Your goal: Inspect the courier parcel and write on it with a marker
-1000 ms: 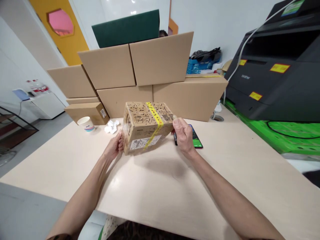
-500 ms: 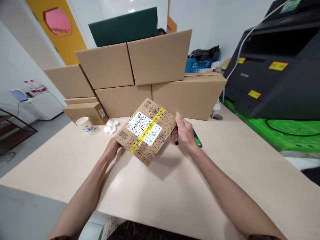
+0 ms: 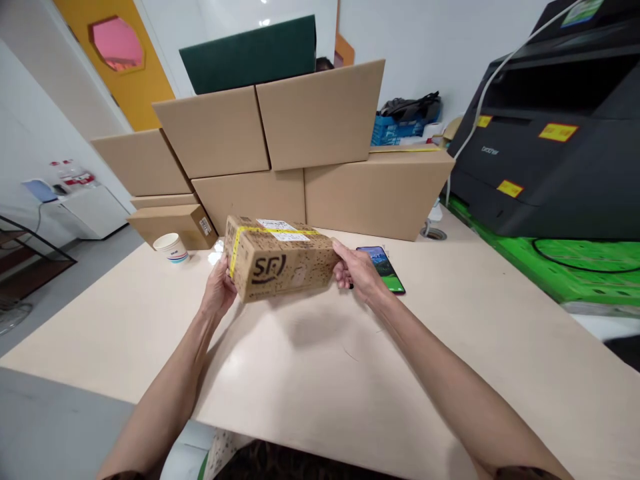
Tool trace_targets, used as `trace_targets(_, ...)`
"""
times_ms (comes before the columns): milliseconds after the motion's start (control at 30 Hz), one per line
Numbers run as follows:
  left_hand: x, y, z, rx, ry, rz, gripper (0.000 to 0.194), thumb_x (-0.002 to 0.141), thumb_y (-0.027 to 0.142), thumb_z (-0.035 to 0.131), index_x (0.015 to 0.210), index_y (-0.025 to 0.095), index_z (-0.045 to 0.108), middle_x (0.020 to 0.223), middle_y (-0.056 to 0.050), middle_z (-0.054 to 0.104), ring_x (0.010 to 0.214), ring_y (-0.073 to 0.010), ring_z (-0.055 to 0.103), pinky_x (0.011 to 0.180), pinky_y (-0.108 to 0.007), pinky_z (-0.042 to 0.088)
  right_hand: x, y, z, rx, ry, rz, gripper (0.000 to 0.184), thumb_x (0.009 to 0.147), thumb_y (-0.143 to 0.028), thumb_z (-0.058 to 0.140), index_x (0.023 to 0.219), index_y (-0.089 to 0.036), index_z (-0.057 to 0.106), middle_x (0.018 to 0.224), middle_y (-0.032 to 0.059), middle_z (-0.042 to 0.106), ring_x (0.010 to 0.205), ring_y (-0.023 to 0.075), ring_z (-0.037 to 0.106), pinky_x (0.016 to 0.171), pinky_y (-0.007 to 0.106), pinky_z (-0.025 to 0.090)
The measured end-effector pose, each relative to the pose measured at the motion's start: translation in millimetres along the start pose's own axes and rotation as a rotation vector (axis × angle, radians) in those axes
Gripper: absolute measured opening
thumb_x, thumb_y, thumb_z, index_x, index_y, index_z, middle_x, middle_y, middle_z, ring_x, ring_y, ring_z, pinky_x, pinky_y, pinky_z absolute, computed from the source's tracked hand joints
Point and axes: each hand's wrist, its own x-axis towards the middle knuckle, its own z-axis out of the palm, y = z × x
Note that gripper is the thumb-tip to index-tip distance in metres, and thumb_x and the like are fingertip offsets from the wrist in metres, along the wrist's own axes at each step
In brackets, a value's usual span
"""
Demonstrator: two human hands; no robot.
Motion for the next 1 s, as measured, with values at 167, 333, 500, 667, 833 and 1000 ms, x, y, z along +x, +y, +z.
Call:
trace_targets(167, 4.7, 3.1, -5.4, 0.014, -0.019, -0.011, 0.061, 0.067, 0.041, 0.094, 0.118, 0.026, 0.063, 0.089, 0.005, 0.074, 0.061, -0.0093, 0.065, 0.052, -0.018, 0.052, -1.7, 8.9, 5.8, -0.086, -0.029, -0.009, 0.065, 0.070, -0.078, 0.077, 0.052, -0.019, 0.056, 0.039, 0.0003, 0.053, 0.032, 0.0065, 0.043, 0.031, 0.018, 0.032)
trace_targets(333, 7.2, 2.6, -8.8, 0.080, -0.042, -0.038, 0.061, 0.073, 0.045, 0.090, 0.124, 0.024, 0.065, 0.101, -0.001, 0.076, 0.070, -0.0140, 0.069, 0.051, -0.022, 0.056, -2.4, 12.6, 10.4, -0.059, -0.026, 0.060, 0.057, 0.080, -0.068, 0.075, 0.055, -0.020, 0.059, 0.040, 0.0001, 0.054, 0.032, 0.0072, 0.043, 0.031, 0.019, 0.032)
trace_targets(500, 5.0, 1.7, -7.8, 0.048, -0.136, 0.030, 0.083, 0.055, 0.064, 0.095, 0.120, 0.024, 0.064, 0.092, -0.002, 0.076, 0.063, -0.0135, 0.069, 0.056, -0.025, 0.059, -3.0, 10.8, 9.4, 0.017, -0.016, 0.054, 0.062, 0.080, -0.075, 0.071, 0.055, -0.021, 0.057, 0.041, 0.0014, 0.054, 0.033, 0.0090, 0.045, 0.031, 0.021, 0.034)
trace_targets(667, -0.2, 4.1, -5.8, 0.173, -0.243, 0.104, 0.093, 0.049, 0.070, 0.094, 0.121, 0.021, 0.063, 0.078, -0.003, 0.075, 0.065, -0.0173, 0.073, 0.063, -0.027, 0.058, -6.7, 8.5, 9.8, 0.019, -0.076, -0.065, 0.065, 0.078, -0.085, 0.064, 0.062, -0.021, 0.063, 0.042, 0.0008, 0.055, 0.034, 0.0104, 0.045, 0.033, 0.024, 0.034)
trace_targets(833, 0.2, 2.0, -9.3, 0.388, -0.134, 0.269, 0.050, 0.072, 0.064, 0.085, 0.085, 0.018, 0.073, 0.054, 0.003, 0.058, 0.046, -0.0085, 0.048, 0.047, -0.020, 0.039, -12.4, 1.3, 9.1, -0.162, -0.056, -0.226, 0.074, 0.082, -0.088, 0.055, 0.046, -0.023, 0.053, 0.035, 0.0009, 0.046, 0.035, 0.0100, 0.040, 0.038, 0.026, 0.034)
trace_targets(1000, -0.4, -1.9, -14.7, 0.626, -0.011, 0.323, 0.054, 0.082, 0.053, 0.079, 0.047, 0.019, 0.057, 0.043, 0.002, 0.047, 0.044, -0.0089, 0.039, 0.046, -0.023, 0.032, -12.3, -6.0, 3.6, -0.317, 0.004, -0.315, 0.080, 0.082, -0.092, 0.049, 0.039, -0.024, 0.048, 0.034, 0.0018, 0.044, 0.036, 0.0107, 0.041, 0.042, 0.028, 0.036)
